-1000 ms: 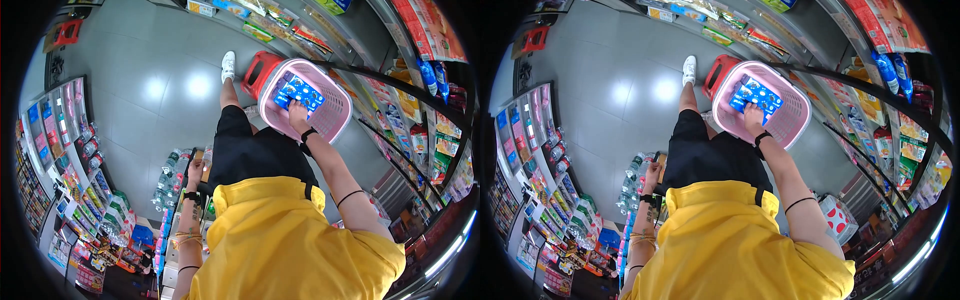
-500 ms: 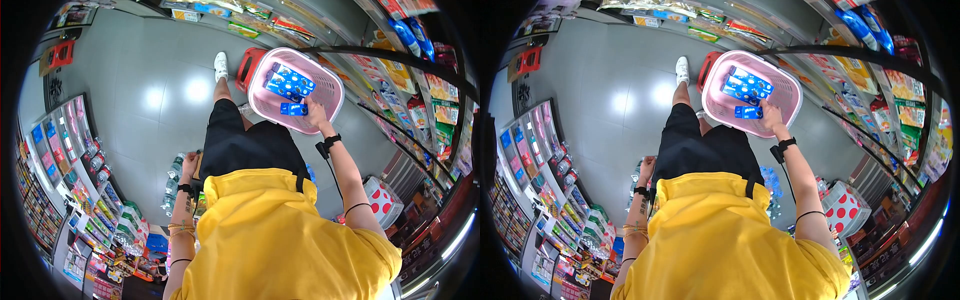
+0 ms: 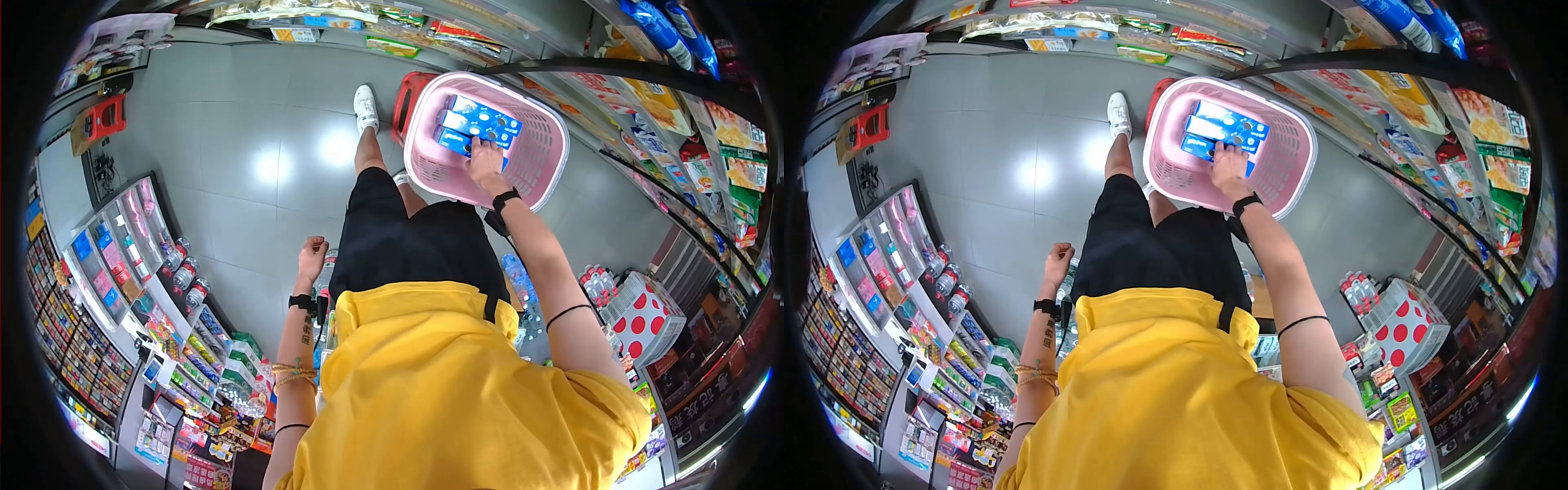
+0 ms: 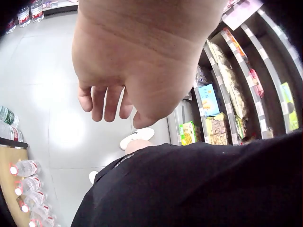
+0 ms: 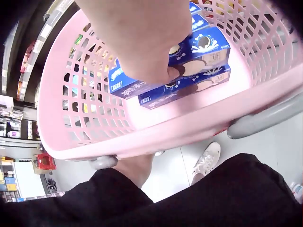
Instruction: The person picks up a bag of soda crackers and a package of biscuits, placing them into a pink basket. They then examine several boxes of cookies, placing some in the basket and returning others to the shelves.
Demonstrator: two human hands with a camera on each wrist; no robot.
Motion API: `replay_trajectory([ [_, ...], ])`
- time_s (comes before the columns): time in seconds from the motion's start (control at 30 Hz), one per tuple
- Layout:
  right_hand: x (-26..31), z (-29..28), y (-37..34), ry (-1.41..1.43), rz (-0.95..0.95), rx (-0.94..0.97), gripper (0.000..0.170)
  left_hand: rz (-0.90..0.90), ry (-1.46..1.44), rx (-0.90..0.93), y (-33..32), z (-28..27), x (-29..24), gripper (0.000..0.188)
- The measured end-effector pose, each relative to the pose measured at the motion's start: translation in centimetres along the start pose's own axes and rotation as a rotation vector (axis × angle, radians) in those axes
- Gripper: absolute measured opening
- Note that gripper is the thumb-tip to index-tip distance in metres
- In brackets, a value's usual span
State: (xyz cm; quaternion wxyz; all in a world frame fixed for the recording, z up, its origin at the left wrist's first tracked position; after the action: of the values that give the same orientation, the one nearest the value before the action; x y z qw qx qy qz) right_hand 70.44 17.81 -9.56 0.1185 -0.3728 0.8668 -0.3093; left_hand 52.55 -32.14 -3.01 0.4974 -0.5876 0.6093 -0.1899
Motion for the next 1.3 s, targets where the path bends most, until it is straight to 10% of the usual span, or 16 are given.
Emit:
replay_trajectory([
  [1.3, -0.2, 3.4, 3.0, -0.008, -0.164, -0.063, 0.07, -0.106, -0.206, 0.015, -0.9, 3.7, 2.4, 0.031],
])
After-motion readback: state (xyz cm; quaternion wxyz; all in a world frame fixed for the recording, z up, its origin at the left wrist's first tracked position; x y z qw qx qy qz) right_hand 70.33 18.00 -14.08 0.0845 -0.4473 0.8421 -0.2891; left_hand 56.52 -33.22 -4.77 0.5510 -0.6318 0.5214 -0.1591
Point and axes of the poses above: each hand's wrist, its own y-axis towards the middle knuckle, its own z-axis out of the palm, x = y × z, the point moved 2 cm from there along y, towards the middle knuckle, and after that the axes turned 3 degrees about x, right-handed, at the moved point
